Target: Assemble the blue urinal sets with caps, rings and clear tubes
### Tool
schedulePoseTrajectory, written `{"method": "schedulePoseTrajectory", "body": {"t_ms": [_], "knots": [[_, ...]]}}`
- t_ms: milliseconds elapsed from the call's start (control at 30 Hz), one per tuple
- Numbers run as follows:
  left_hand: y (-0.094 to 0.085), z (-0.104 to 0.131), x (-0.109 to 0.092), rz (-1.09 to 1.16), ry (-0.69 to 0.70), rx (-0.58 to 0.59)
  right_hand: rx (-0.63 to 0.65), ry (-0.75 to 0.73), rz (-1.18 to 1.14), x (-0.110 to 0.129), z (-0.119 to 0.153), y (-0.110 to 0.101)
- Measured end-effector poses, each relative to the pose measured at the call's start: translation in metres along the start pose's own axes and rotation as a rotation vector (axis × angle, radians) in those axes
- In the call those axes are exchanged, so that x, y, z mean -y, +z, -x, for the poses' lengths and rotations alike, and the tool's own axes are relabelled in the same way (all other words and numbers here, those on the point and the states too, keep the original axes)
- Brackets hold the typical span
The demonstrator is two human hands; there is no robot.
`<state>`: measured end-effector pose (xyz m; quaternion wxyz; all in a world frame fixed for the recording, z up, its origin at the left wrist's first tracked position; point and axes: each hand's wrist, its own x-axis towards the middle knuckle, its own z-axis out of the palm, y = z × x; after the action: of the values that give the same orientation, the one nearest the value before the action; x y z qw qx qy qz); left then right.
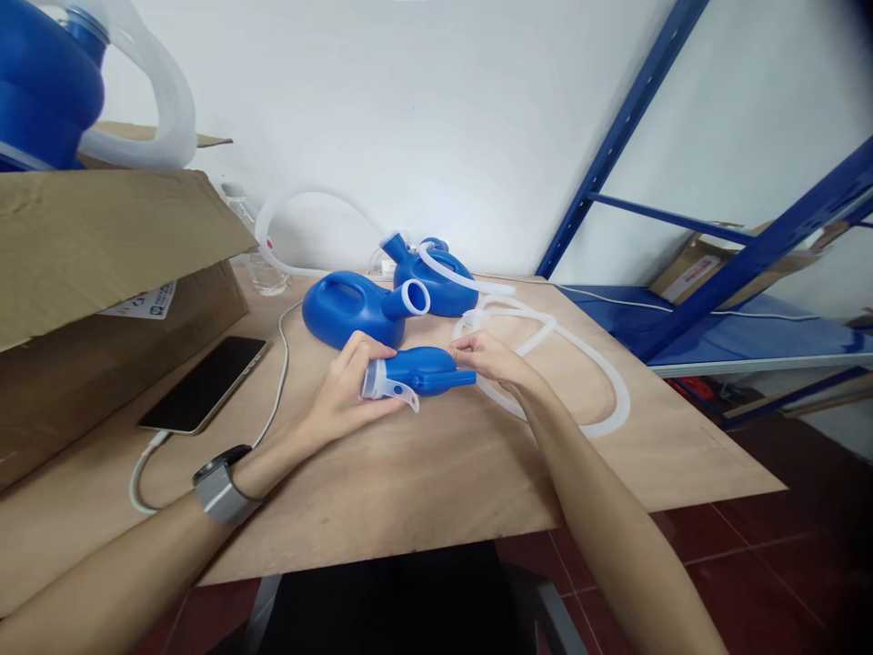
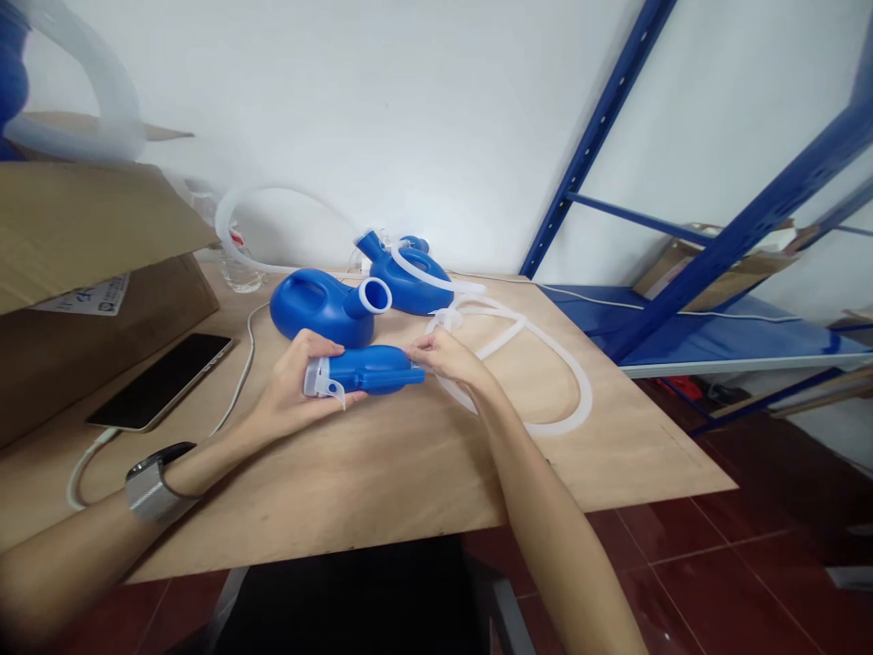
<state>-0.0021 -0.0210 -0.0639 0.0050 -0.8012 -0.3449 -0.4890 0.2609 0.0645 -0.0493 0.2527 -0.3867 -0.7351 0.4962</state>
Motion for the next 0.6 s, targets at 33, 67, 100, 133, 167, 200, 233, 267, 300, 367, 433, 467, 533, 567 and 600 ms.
{"method": "schedulePoseTrajectory", "body": {"t_ms": [33,67,100,133,167,200,233,267,300,367,433,467,533,567,600], "knots": [[0.000,0.000,0.000,-0.003,-0.013,0.001,-0.019,-0.002,0.001,-0.002,-0.001,0.002],[-0.001,0.000,0.001,-0.005,-0.025,-0.001,-0.034,-0.006,0.006,-0.003,-0.002,0.003],[-0.001,0.000,0.001,-0.006,-0.034,-0.002,-0.044,-0.011,0.016,-0.004,-0.003,0.005],[-0.001,0.000,0.001,-0.008,-0.041,-0.003,-0.058,-0.022,0.031,-0.003,-0.003,0.006],[-0.001,0.000,0.001,-0.011,-0.047,-0.005,-0.079,-0.039,0.054,-0.002,-0.003,0.007],[-0.002,-0.001,0.001,-0.017,-0.056,-0.011,-0.105,-0.061,0.087,-0.001,-0.003,0.009],[-0.002,-0.002,0.001,-0.024,-0.070,-0.019,-0.137,-0.084,0.125,0.001,-0.002,0.010],[-0.002,-0.002,0.000,-0.031,-0.086,-0.029,-0.173,-0.108,0.163,0.003,-0.002,0.011],[-0.002,-0.003,0.000,-0.038,-0.105,-0.040,-0.207,-0.129,0.197,0.005,-0.001,0.012],[-0.002,-0.004,-0.001,-0.046,-0.147,-0.059,-0.245,-0.164,0.255,0.007,0.000,0.013],[-0.002,-0.005,-0.002,-0.046,-0.195,-0.075,-0.274,-0.204,0.312,0.009,0.000,0.013],[-0.002,-0.005,-0.002,-0.041,-0.222,-0.086,-0.288,-0.227,0.355,0.009,0.000,0.013],[0.000,-0.005,-0.002,-0.022,-0.293,-0.117,-0.328,-0.275,0.457,0.010,0.001,0.012],[0.001,-0.005,-0.002,-0.006,-0.336,-0.129,-0.348,-0.296,0.500,0.011,0.001,0.012],[0.002,-0.006,-0.002,0.018,-0.380,-0.137,-0.361,-0.313,0.531,0.011,0.001,0.012]]}}
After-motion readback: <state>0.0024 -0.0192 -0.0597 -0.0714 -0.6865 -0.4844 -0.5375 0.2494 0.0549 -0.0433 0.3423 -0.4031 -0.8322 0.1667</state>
